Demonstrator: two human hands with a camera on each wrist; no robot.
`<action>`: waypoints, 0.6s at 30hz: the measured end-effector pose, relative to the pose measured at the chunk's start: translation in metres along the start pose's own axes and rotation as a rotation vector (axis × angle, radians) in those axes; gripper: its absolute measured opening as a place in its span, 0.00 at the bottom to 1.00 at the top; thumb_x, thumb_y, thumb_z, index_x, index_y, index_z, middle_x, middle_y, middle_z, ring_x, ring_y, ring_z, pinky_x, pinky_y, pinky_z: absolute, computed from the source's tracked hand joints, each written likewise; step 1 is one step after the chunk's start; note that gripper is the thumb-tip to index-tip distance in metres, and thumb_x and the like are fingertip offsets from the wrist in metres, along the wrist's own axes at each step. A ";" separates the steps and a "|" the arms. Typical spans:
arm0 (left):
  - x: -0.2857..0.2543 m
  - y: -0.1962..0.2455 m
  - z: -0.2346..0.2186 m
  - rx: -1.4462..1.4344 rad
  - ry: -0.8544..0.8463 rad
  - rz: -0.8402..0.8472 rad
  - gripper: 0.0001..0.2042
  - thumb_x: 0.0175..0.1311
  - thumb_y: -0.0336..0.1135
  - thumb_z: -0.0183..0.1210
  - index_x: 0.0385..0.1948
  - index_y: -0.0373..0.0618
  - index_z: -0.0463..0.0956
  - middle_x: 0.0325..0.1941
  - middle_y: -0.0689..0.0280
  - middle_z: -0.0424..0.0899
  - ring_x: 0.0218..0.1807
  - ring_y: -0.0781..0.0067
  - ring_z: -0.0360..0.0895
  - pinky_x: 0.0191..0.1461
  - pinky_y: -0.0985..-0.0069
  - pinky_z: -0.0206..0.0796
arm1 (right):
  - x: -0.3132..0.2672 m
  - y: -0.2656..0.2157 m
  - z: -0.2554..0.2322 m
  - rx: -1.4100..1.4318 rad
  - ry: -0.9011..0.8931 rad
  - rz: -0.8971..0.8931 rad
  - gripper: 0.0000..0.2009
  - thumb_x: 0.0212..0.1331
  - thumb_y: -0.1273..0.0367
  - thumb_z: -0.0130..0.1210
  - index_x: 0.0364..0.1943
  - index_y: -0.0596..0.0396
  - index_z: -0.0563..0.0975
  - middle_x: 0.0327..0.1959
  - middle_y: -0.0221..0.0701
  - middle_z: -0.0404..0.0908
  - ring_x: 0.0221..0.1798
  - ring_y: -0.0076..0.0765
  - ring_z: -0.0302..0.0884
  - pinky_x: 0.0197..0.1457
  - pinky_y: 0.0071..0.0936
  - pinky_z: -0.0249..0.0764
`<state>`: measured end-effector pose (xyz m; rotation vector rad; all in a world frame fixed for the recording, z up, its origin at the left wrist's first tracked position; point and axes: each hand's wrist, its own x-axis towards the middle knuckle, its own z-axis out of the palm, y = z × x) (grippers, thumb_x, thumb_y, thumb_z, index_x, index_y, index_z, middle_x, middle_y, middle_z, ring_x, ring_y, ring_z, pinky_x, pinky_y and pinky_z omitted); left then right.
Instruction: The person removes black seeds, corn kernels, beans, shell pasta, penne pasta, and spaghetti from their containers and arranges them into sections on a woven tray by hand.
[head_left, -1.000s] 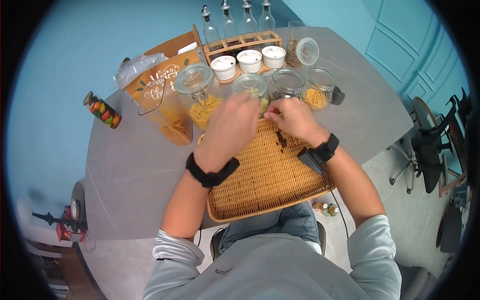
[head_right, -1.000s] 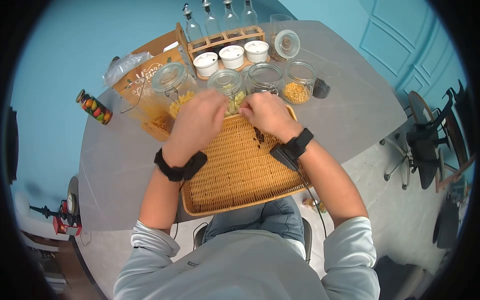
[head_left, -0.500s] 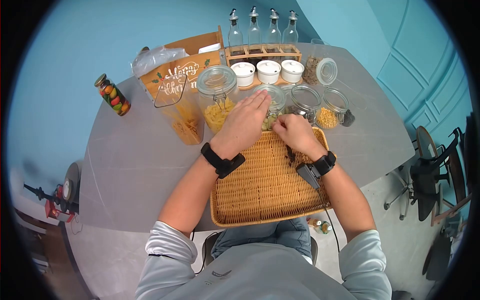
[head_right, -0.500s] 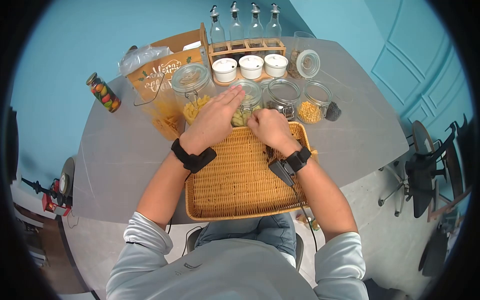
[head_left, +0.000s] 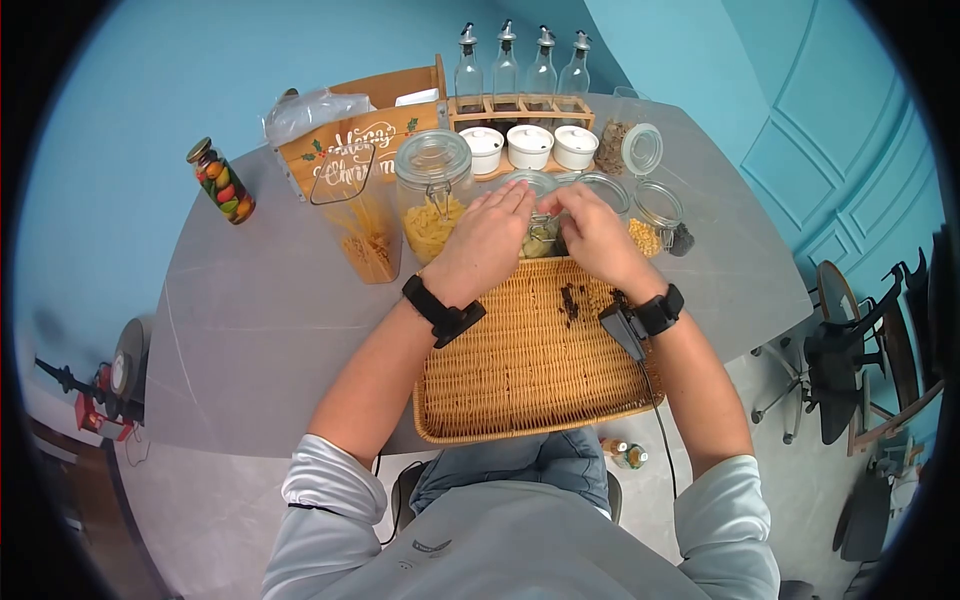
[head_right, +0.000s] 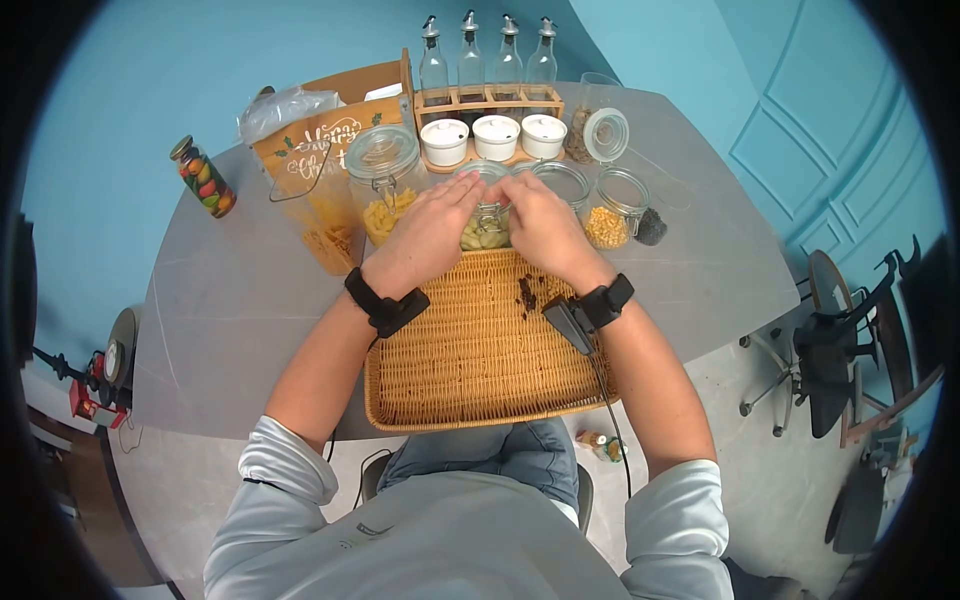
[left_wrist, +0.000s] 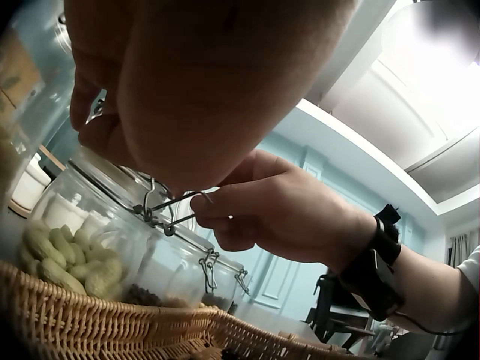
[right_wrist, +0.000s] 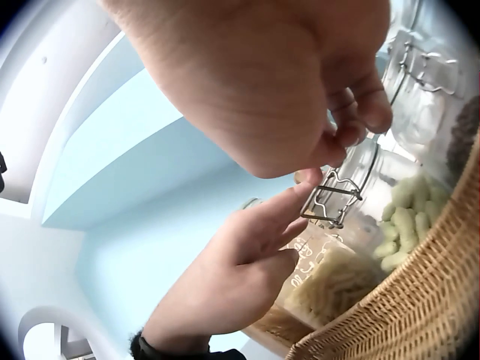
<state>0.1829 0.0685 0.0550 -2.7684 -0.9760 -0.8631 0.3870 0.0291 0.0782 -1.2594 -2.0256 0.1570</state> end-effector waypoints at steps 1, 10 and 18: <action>0.001 0.000 -0.002 0.004 0.002 0.006 0.33 0.54 0.13 0.55 0.68 0.29 0.68 0.74 0.44 0.71 0.77 0.49 0.67 0.79 0.58 0.61 | 0.002 -0.001 -0.004 -0.005 -0.048 0.023 0.14 0.60 0.82 0.49 0.47 0.54 0.80 0.46 0.42 0.79 0.52 0.54 0.81 0.54 0.45 0.77; 0.004 0.001 -0.022 -0.087 0.146 -0.024 0.24 0.58 0.16 0.53 0.60 0.24 0.70 0.68 0.37 0.73 0.72 0.42 0.71 0.72 0.59 0.68 | 0.003 -0.023 -0.021 -0.108 0.030 0.095 0.13 0.61 0.75 0.61 0.50 0.55 0.79 0.51 0.41 0.79 0.54 0.53 0.82 0.54 0.44 0.79; -0.021 0.014 -0.019 -0.065 -0.100 -0.106 0.23 0.58 0.15 0.50 0.58 0.23 0.71 0.62 0.38 0.75 0.67 0.38 0.72 0.71 0.56 0.66 | 0.043 0.017 -0.021 -0.336 -0.006 -0.224 0.18 0.56 0.69 0.71 0.51 0.54 0.83 0.48 0.40 0.85 0.49 0.52 0.83 0.52 0.46 0.79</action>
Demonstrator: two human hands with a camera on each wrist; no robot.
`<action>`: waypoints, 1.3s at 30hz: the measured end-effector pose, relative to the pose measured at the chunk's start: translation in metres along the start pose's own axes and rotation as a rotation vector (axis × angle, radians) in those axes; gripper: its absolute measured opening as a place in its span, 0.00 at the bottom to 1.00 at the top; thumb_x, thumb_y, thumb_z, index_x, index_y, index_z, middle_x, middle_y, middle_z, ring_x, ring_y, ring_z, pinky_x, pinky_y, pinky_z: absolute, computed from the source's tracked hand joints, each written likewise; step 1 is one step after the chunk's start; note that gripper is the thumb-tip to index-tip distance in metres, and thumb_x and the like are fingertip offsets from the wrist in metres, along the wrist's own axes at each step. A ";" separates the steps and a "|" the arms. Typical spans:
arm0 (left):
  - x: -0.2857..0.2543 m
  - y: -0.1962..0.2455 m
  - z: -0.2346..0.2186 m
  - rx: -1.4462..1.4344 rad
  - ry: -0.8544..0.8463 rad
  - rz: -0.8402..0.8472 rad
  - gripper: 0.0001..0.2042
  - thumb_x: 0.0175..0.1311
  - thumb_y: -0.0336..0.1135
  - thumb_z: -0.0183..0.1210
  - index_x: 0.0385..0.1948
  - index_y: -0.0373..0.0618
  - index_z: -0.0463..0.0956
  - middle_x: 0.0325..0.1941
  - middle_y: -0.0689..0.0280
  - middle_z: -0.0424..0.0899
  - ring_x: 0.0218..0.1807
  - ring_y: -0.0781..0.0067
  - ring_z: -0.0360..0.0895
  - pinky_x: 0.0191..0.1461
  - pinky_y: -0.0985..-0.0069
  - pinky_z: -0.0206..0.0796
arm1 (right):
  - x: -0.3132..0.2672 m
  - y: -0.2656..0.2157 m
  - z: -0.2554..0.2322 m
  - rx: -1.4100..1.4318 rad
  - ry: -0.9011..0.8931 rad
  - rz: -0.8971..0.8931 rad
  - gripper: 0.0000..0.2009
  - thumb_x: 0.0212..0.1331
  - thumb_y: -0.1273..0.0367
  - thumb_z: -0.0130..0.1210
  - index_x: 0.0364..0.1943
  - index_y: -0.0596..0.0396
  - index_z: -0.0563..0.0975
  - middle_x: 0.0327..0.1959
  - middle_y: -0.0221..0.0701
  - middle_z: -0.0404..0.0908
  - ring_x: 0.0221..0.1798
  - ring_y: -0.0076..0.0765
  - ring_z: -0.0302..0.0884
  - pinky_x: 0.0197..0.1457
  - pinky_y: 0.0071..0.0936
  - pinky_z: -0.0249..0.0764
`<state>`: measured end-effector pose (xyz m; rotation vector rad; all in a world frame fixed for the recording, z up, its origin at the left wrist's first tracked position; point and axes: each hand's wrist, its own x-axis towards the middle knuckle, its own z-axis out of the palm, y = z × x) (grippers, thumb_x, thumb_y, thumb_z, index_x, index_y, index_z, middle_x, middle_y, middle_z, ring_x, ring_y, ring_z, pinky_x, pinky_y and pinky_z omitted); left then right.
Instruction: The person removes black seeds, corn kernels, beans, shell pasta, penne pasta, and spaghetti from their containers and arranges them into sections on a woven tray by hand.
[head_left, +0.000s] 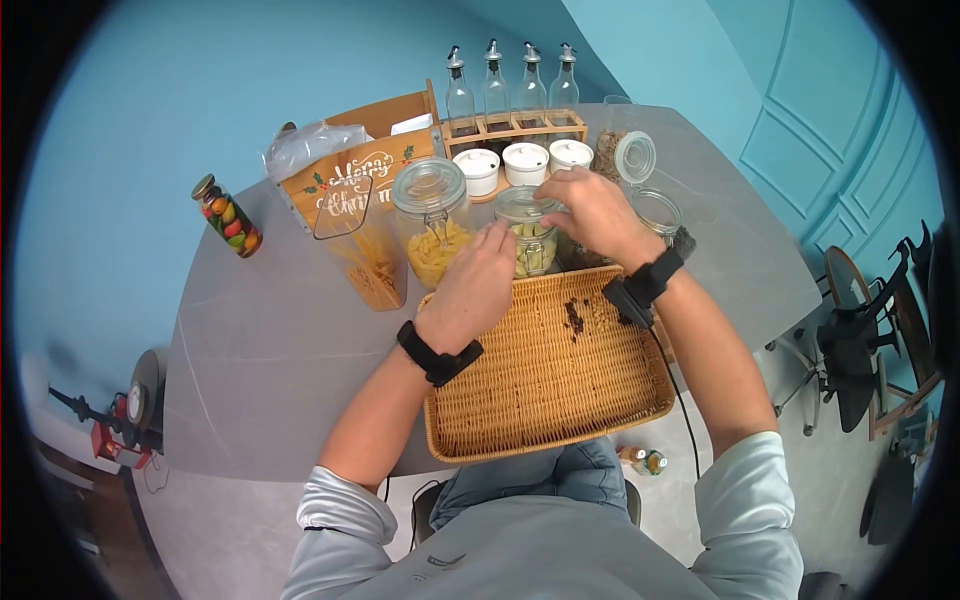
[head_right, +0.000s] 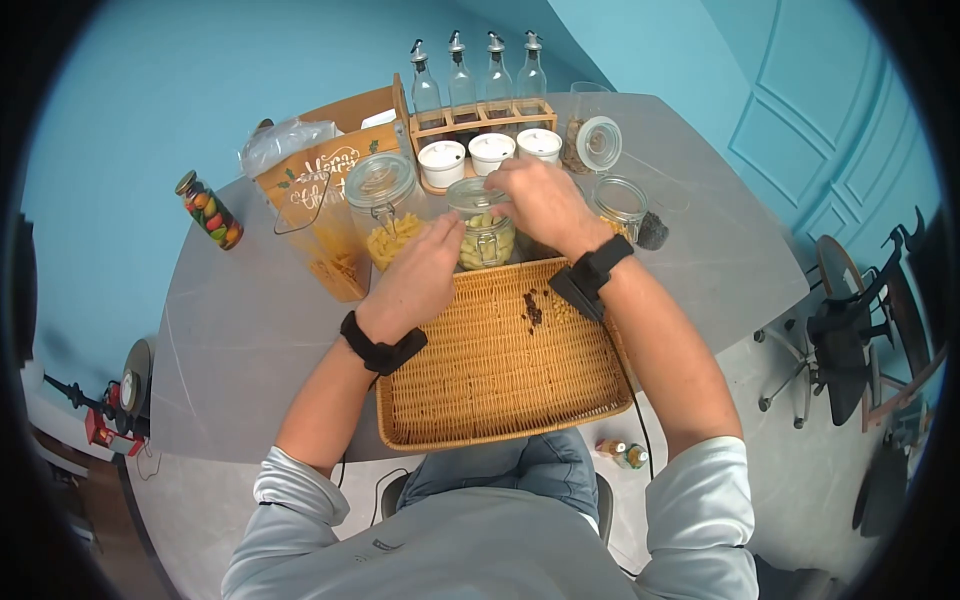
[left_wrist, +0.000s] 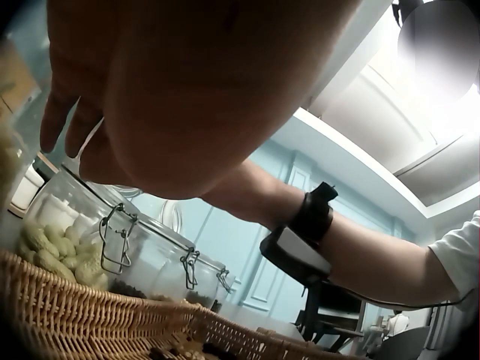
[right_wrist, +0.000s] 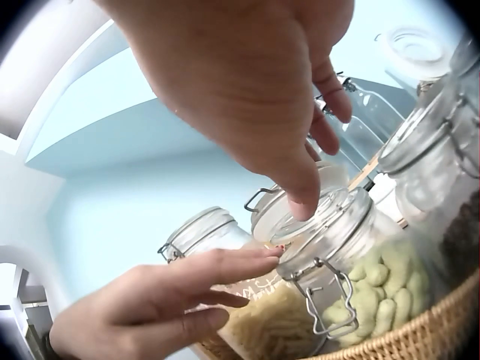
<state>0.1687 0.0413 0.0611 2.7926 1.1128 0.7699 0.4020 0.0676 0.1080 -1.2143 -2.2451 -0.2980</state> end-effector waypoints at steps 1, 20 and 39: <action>0.001 -0.001 0.002 0.054 0.137 0.103 0.23 0.58 0.15 0.49 0.59 0.22 0.70 0.65 0.37 0.74 0.69 0.39 0.71 0.73 0.57 0.66 | 0.008 0.004 -0.002 -0.016 -0.057 -0.066 0.15 0.56 0.68 0.71 0.47 0.55 0.86 0.45 0.40 0.88 0.49 0.52 0.84 0.52 0.45 0.80; 0.001 -0.006 0.000 -0.073 0.048 0.099 0.27 0.55 0.14 0.50 0.62 0.21 0.69 0.67 0.37 0.72 0.73 0.39 0.69 0.75 0.57 0.66 | 0.105 0.044 0.085 -0.106 -0.721 0.210 0.19 0.57 0.65 0.64 0.46 0.69 0.84 0.52 0.53 0.86 0.52 0.53 0.87 0.55 0.43 0.82; 0.000 -0.012 -0.009 -0.123 -0.051 0.110 0.30 0.56 0.12 0.47 0.66 0.25 0.68 0.73 0.37 0.67 0.72 0.38 0.69 0.74 0.56 0.66 | 0.085 -0.005 0.062 -0.024 -1.035 0.286 0.30 0.47 0.56 0.79 0.58 0.42 0.84 0.47 0.37 0.89 0.51 0.47 0.86 0.51 0.42 0.79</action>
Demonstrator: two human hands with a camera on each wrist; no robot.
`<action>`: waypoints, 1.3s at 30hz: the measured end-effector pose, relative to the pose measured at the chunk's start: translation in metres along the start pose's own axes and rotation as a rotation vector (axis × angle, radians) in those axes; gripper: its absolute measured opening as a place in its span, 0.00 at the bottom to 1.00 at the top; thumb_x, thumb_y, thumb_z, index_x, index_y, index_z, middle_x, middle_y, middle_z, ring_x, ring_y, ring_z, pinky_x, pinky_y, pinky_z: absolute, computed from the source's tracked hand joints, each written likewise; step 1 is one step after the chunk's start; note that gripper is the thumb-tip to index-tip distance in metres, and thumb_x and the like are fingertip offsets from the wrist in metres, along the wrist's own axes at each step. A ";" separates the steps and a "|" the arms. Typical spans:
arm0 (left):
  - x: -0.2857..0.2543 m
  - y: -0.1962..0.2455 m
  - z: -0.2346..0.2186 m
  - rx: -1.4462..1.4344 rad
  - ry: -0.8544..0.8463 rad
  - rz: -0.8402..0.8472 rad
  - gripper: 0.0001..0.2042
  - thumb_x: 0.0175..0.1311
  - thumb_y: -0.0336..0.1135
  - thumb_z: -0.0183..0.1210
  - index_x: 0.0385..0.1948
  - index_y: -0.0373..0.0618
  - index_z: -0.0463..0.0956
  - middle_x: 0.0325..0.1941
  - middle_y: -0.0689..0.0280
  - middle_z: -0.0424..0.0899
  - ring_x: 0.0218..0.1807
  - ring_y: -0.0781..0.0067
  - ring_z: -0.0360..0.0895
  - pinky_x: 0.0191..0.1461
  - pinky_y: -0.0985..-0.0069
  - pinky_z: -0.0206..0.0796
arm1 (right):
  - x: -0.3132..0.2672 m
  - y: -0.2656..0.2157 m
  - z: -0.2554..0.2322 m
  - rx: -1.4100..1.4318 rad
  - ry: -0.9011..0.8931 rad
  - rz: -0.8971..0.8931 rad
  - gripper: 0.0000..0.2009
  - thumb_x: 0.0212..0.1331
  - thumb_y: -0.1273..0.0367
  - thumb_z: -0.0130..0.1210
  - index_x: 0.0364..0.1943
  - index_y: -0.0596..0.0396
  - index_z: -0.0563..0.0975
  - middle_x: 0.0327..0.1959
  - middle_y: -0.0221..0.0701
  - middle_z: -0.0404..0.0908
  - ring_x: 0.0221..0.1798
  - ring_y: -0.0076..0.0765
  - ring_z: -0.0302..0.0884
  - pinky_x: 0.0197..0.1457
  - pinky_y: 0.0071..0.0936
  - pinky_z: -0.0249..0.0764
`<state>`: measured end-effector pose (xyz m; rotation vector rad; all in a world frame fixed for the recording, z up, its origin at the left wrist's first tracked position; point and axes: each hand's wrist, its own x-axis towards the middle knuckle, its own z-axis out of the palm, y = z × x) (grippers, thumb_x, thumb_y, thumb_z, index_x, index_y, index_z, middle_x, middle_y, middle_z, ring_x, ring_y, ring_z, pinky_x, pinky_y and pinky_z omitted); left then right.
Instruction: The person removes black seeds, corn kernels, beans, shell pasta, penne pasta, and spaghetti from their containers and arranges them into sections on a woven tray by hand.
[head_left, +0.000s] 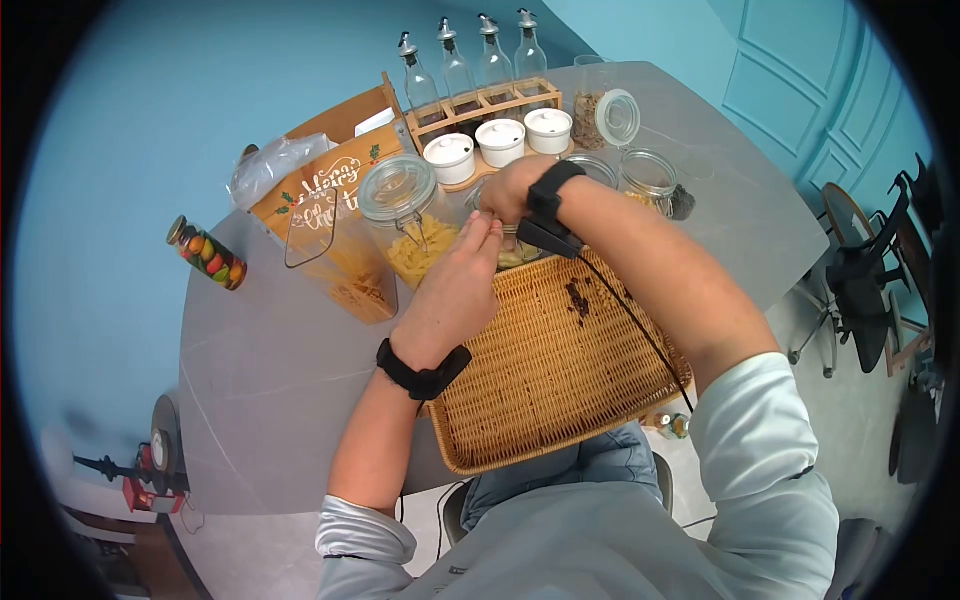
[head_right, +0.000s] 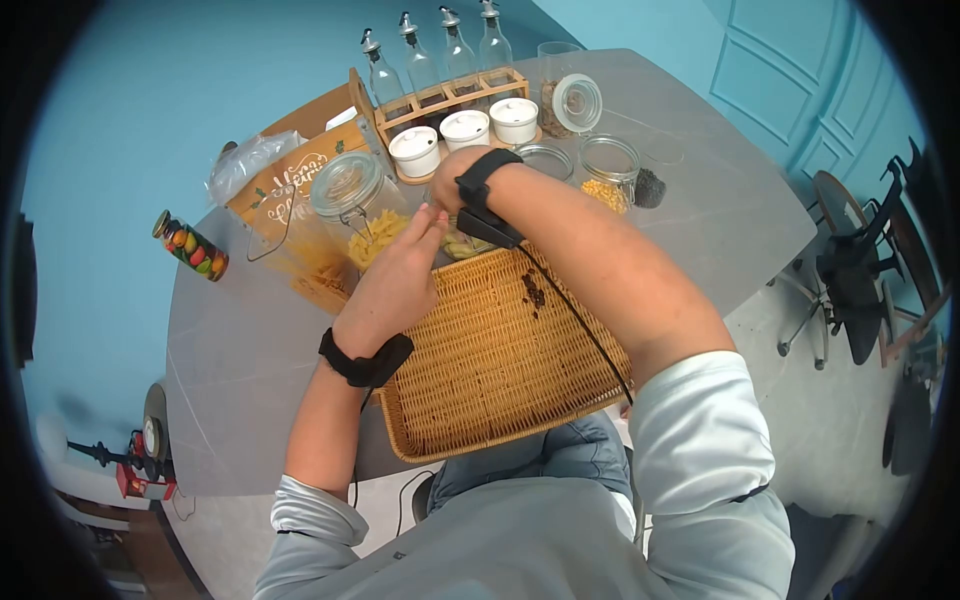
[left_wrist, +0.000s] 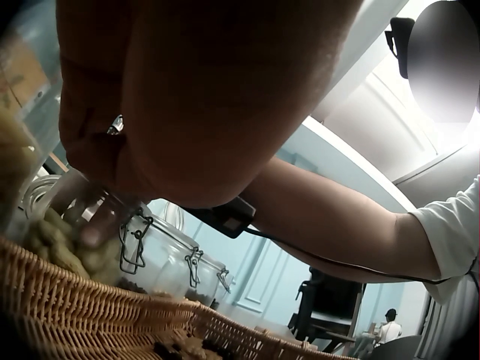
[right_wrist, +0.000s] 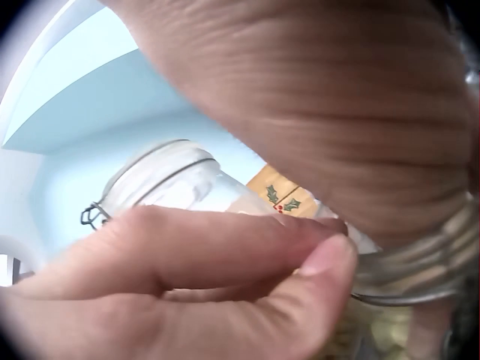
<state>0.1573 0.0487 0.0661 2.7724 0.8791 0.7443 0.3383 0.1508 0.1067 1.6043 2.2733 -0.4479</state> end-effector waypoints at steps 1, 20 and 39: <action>0.000 0.002 0.001 0.000 0.002 -0.005 0.29 0.57 0.12 0.46 0.66 0.25 0.68 0.73 0.38 0.67 0.72 0.38 0.69 0.74 0.56 0.66 | -0.005 -0.003 0.000 0.011 0.000 0.000 0.30 0.47 0.56 0.79 0.58 0.42 0.84 0.47 0.37 0.89 0.51 0.47 0.86 0.51 0.42 0.79; -0.003 -0.004 -0.003 -0.009 -0.028 0.012 0.33 0.53 0.10 0.45 0.67 0.29 0.68 0.73 0.45 0.68 0.72 0.39 0.68 0.74 0.56 0.66 | -0.007 0.003 0.028 -0.045 0.500 -0.198 0.11 0.55 0.65 0.66 0.33 0.62 0.85 0.33 0.49 0.87 0.39 0.56 0.87 0.42 0.46 0.82; -0.003 -0.007 -0.008 -0.102 -0.093 -0.041 0.34 0.53 0.11 0.44 0.69 0.29 0.66 0.75 0.47 0.67 0.72 0.41 0.68 0.74 0.59 0.66 | -0.060 0.022 -0.008 0.214 0.531 -0.311 0.12 0.55 0.65 0.72 0.29 0.60 0.84 0.24 0.38 0.84 0.24 0.38 0.81 0.32 0.34 0.77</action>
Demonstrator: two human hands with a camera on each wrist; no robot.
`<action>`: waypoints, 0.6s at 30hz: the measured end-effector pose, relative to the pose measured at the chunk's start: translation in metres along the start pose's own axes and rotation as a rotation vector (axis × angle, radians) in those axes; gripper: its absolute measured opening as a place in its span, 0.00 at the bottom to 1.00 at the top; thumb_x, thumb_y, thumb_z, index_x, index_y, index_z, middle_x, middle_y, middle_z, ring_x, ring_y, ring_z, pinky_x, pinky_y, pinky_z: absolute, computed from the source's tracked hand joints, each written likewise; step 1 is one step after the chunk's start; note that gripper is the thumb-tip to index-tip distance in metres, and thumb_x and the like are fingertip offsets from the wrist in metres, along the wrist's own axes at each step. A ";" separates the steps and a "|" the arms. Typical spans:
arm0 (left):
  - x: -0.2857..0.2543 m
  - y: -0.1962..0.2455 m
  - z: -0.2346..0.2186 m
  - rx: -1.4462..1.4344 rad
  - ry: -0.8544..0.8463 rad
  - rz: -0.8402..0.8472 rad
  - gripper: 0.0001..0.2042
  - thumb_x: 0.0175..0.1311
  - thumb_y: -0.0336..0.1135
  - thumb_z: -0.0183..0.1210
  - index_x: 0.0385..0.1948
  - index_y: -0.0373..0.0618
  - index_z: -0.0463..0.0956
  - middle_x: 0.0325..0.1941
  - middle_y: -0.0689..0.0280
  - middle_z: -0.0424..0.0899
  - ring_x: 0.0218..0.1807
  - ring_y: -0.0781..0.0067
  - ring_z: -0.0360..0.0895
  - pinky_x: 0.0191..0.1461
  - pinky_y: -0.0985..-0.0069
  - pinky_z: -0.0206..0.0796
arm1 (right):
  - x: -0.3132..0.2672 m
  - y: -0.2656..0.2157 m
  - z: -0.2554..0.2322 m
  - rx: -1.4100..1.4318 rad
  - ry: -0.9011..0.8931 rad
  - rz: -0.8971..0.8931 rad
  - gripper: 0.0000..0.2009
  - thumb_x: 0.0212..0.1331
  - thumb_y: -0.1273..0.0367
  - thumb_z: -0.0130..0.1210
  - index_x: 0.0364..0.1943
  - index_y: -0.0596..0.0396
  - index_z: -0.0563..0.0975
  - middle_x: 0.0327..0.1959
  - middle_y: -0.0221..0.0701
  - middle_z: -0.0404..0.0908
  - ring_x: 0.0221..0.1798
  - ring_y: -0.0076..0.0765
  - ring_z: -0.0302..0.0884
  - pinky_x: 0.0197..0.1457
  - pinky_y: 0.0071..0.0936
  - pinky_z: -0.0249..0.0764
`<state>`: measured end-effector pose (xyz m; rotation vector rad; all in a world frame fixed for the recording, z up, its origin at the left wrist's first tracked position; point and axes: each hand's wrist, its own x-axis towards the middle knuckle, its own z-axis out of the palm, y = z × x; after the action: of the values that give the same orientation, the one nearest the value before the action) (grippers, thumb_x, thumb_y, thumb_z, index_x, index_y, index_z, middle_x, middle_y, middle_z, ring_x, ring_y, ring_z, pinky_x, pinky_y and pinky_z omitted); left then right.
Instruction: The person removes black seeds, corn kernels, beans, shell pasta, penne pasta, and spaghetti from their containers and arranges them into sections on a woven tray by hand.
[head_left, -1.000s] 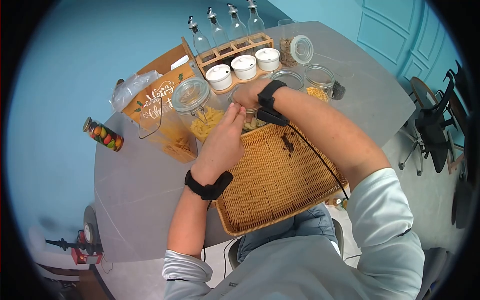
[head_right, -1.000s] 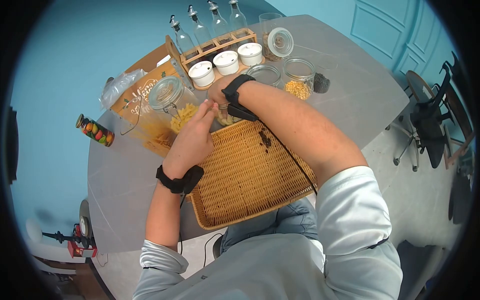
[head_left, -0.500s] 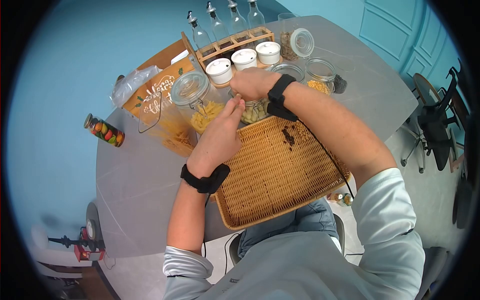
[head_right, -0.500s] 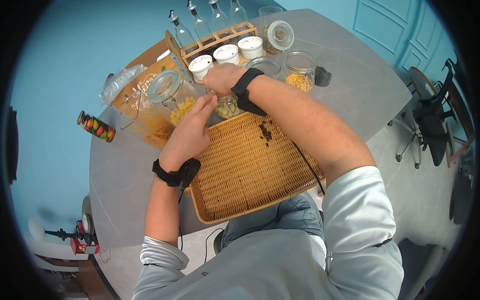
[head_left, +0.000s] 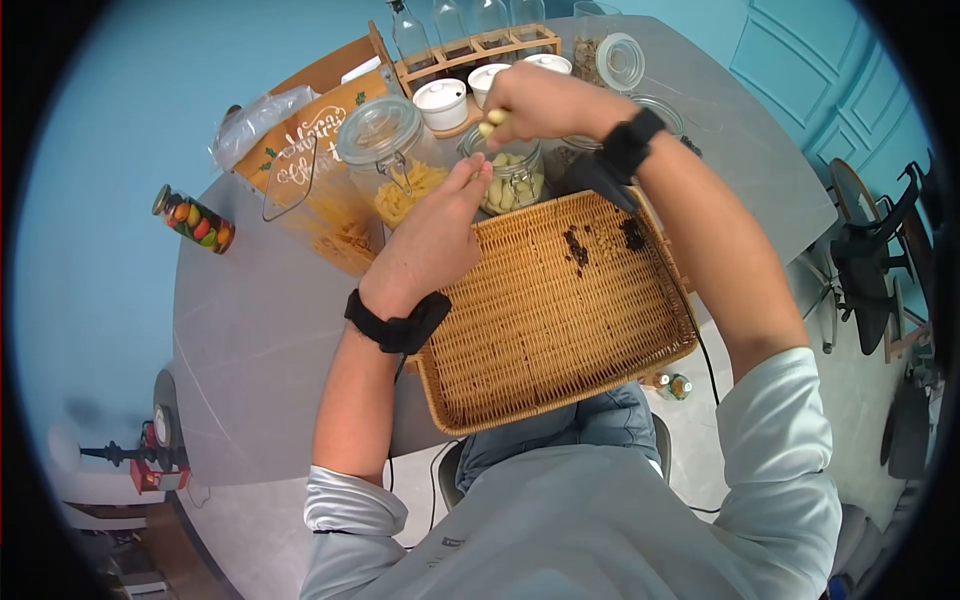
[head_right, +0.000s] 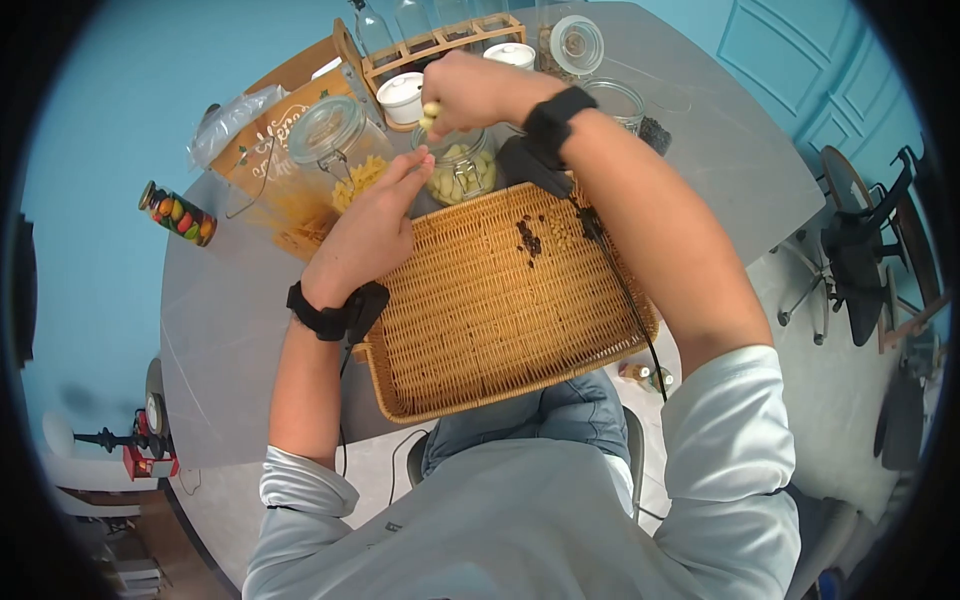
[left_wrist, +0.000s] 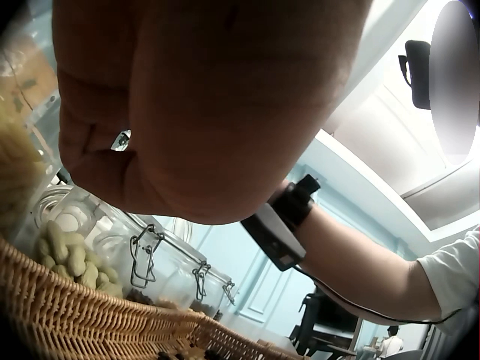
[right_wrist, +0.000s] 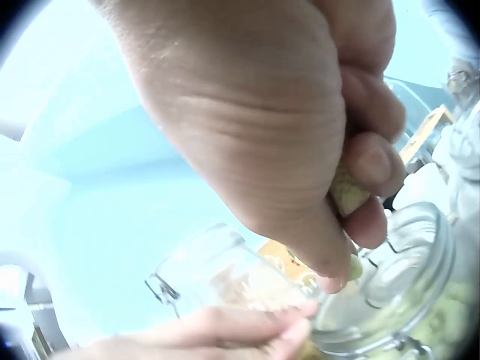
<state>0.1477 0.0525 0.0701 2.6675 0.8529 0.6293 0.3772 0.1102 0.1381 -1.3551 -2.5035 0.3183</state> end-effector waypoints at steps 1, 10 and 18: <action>0.000 0.000 0.000 -0.009 -0.005 -0.008 0.34 0.53 0.11 0.44 0.69 0.29 0.66 0.75 0.46 0.66 0.73 0.40 0.67 0.75 0.59 0.65 | -0.008 -0.001 -0.005 0.055 -0.015 0.021 0.11 0.58 0.64 0.72 0.31 0.59 0.86 0.21 0.32 0.83 0.20 0.27 0.76 0.29 0.28 0.73; -0.026 0.041 -0.006 0.120 -0.121 -0.092 0.18 0.63 0.18 0.50 0.56 0.28 0.75 0.60 0.45 0.75 0.63 0.42 0.74 0.66 0.58 0.69 | -0.080 -0.022 0.057 0.411 -0.406 0.157 0.11 0.55 0.65 0.74 0.35 0.58 0.88 0.23 0.29 0.86 0.23 0.23 0.80 0.30 0.26 0.73; -0.028 0.021 0.048 -0.123 -0.478 0.006 0.12 0.65 0.26 0.57 0.48 0.32 0.79 0.55 0.50 0.76 0.57 0.46 0.77 0.62 0.60 0.71 | -0.072 -0.008 0.091 0.334 -0.536 0.196 0.18 0.54 0.64 0.76 0.44 0.58 0.83 0.27 0.31 0.85 0.30 0.29 0.84 0.29 0.30 0.76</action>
<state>0.1602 0.0135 0.0271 2.5432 0.6444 0.0298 0.3777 0.0395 0.0451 -1.5221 -2.5384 1.2262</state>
